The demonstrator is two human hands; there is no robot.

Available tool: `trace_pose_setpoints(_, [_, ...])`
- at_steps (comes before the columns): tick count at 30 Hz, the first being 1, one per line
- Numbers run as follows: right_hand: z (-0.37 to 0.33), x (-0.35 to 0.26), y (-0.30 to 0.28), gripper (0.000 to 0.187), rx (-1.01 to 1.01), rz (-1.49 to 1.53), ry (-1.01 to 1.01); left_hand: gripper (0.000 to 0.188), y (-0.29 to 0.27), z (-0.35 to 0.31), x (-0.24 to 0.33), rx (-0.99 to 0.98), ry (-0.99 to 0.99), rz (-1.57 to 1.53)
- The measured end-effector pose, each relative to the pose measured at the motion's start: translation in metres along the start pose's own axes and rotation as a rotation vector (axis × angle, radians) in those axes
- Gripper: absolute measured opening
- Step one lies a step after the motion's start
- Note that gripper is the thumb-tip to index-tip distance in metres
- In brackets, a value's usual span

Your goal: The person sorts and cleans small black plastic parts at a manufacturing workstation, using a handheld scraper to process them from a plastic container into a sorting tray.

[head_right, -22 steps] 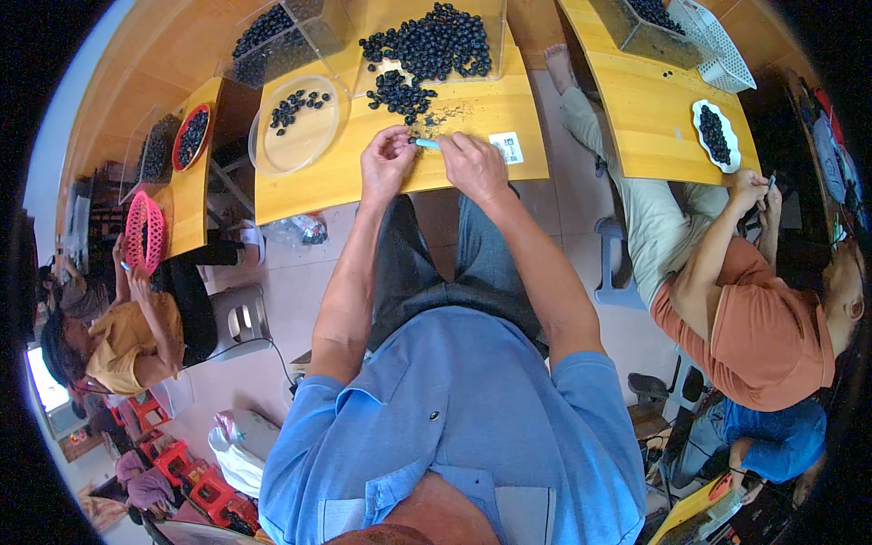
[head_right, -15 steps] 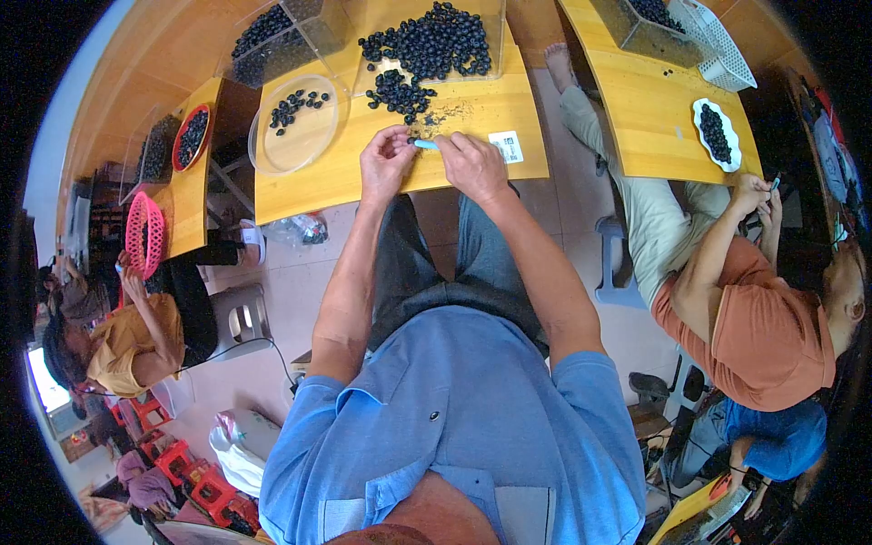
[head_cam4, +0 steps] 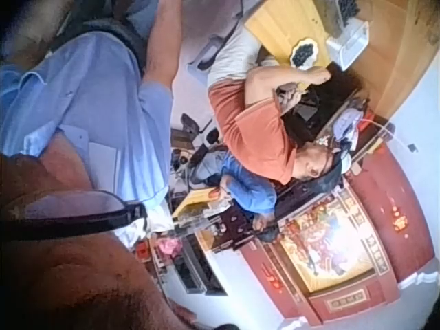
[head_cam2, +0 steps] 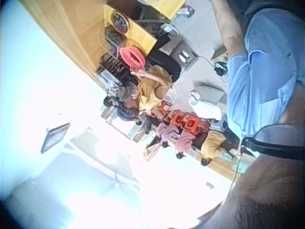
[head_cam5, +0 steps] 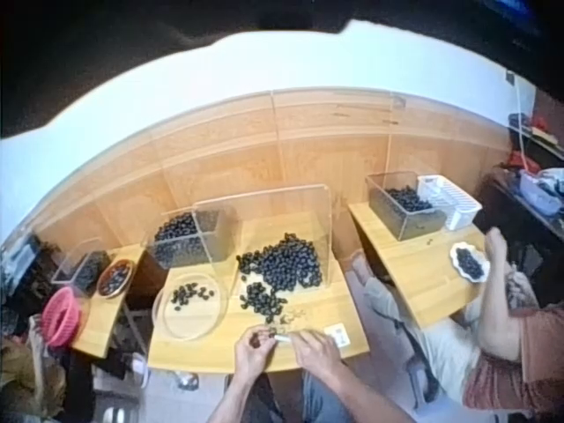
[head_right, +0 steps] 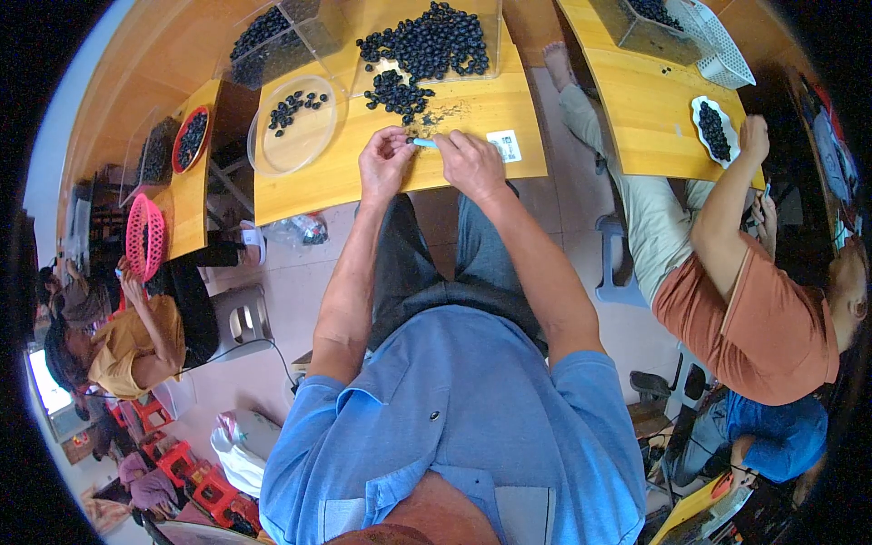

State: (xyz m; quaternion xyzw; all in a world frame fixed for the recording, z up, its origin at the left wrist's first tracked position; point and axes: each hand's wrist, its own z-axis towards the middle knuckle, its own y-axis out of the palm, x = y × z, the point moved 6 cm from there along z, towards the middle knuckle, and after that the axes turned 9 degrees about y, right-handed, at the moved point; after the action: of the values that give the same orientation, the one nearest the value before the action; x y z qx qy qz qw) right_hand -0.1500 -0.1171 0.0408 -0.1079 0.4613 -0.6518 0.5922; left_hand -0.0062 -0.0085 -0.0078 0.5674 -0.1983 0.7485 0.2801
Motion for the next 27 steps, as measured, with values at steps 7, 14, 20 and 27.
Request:
trace_pose_setpoints(7, [0.006,0.007,0.000,0.020,-0.011,-0.083,0.096,0.030,0.001,0.002,0.003,0.015,-0.012,-0.003])
trace_pose_setpoints(14, [0.006,0.003,0.004,0.019,-0.020,-0.077,0.067,0.017,-0.005,0.004,0.015,0.020,0.128,0.085])
trace_pose_setpoints(20, [0.001,0.003,0.001,0.016,0.026,-0.049,0.042,0.015,-0.011,-0.003,-0.002,0.122,-0.001,-0.007])
trace_pose_setpoints(27, [0.002,0.002,-0.003,0.016,-0.001,-0.063,0.071,0.020,-0.090,0.027,0.047,0.334,0.213,0.258])
